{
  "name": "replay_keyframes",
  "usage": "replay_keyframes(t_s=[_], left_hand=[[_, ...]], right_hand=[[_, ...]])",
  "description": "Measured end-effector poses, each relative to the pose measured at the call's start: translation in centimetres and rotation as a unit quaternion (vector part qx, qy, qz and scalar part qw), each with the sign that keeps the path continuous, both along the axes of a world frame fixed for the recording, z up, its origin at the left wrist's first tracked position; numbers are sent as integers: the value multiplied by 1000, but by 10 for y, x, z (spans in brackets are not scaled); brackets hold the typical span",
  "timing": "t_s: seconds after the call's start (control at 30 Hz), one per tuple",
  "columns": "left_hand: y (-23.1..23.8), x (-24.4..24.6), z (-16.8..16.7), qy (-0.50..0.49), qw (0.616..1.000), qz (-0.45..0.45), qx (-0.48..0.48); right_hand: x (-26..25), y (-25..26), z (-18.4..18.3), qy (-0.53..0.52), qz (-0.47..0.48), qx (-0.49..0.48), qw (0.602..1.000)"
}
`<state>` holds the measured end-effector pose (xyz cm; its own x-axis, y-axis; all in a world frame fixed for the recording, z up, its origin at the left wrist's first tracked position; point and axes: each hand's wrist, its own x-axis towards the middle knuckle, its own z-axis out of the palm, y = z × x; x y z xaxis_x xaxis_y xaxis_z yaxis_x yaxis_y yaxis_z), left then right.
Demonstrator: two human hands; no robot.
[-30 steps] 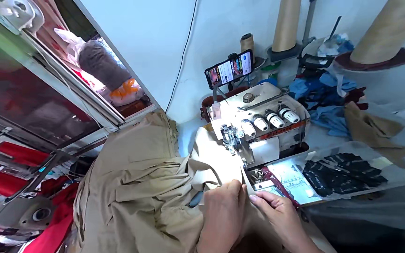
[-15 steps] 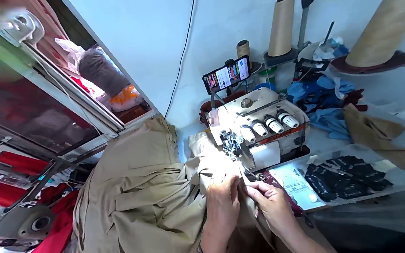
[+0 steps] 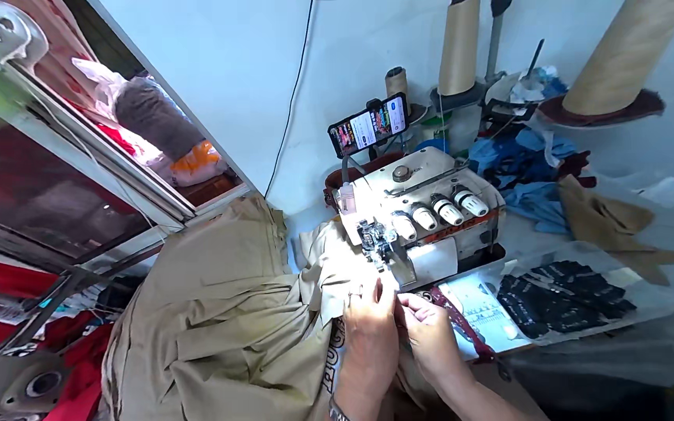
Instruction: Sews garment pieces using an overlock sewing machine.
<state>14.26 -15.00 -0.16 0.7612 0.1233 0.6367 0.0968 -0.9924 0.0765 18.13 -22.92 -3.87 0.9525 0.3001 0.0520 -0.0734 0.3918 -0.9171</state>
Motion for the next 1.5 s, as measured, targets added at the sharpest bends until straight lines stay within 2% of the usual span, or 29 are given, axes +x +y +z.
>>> replay_keyframes(t_s=[0.17,0.3,0.37,0.5,0.6,0.7,0.8,0.87,1.03,1.17,1.3,1.5], left_hand=[[-4,-9,-23,0,996,37,82],[16,-2,-27,-31,999,-1,42],[21,-3,-26,-27,999,-17,30],[25,-5,-24,-19,999,-38,-14],[32,-4,-15,-3,995,-46,-92],[48,6,2,63,977,-33,-202],[62,17,10,59,955,-40,-288],[62,15,11,47,945,-7,-323],[53,-10,-4,-31,955,60,-290],[43,-33,-24,-122,944,48,-303],[27,-54,-37,-151,932,32,-327],[-2,-72,-57,-187,939,4,-287]], right_hand=[[4,-8,-10,-52,50,-48,996],[13,-18,-35,-127,99,-152,975],[15,-20,-54,-197,79,-192,958],[14,-19,-67,-269,55,-176,945],[14,-21,-65,-273,63,-161,946],[13,-21,-66,-280,60,-151,946],[11,-21,-65,-284,54,-150,945],[11,-22,-65,-289,53,-142,945],[10,-21,-67,-276,62,-139,949],[8,-21,-65,-250,88,-139,954],[4,-19,-59,-235,93,-137,958],[-12,-4,-33,-198,102,-123,967]])
